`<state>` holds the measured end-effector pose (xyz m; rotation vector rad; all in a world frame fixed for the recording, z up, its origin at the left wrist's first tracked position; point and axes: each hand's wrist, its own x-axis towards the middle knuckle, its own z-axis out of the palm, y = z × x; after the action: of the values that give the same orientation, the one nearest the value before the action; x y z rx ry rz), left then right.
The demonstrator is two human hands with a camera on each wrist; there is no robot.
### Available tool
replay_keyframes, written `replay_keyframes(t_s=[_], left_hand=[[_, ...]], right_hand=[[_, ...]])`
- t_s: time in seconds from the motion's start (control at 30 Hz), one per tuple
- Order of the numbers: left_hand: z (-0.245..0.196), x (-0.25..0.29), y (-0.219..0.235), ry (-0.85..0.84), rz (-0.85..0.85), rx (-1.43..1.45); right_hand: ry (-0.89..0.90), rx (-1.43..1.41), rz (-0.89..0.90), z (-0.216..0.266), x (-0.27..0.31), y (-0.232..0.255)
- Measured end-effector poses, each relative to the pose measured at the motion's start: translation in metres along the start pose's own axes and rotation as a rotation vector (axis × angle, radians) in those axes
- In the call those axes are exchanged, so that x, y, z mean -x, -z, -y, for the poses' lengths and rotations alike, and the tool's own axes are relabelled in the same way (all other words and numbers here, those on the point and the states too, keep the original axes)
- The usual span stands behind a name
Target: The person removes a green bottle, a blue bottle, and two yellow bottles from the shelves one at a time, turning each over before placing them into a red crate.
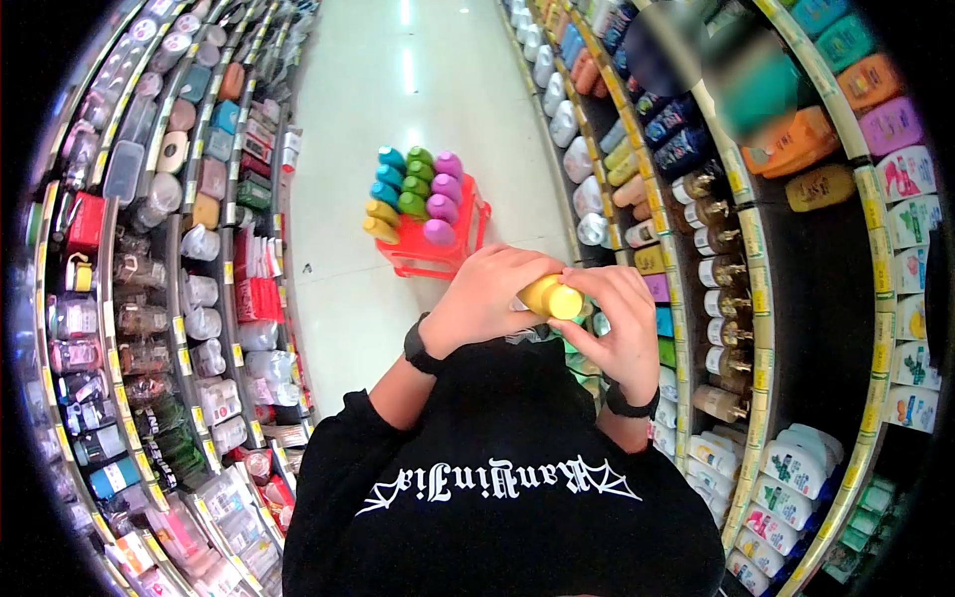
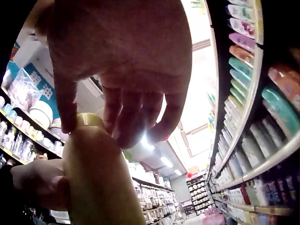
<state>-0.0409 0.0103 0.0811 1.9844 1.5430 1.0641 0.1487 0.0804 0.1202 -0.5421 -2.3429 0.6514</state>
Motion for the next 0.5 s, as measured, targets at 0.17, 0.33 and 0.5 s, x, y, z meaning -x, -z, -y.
replay_keyframes(t_s=[0.17,0.33,0.5], left_hand=[[0.026,0.061,0.051,0.025,-0.046,-0.028],[0.058,0.114,0.087,0.107,-0.09,0.006],[0.078,0.149,0.12,0.247,-0.073,0.124]], right_hand=[[0.048,0.001,0.038,0.047,-0.023,-0.059],[0.037,0.008,0.083,0.079,-0.041,-0.12],[0.069,0.001,0.105,0.103,-0.065,-0.159]])
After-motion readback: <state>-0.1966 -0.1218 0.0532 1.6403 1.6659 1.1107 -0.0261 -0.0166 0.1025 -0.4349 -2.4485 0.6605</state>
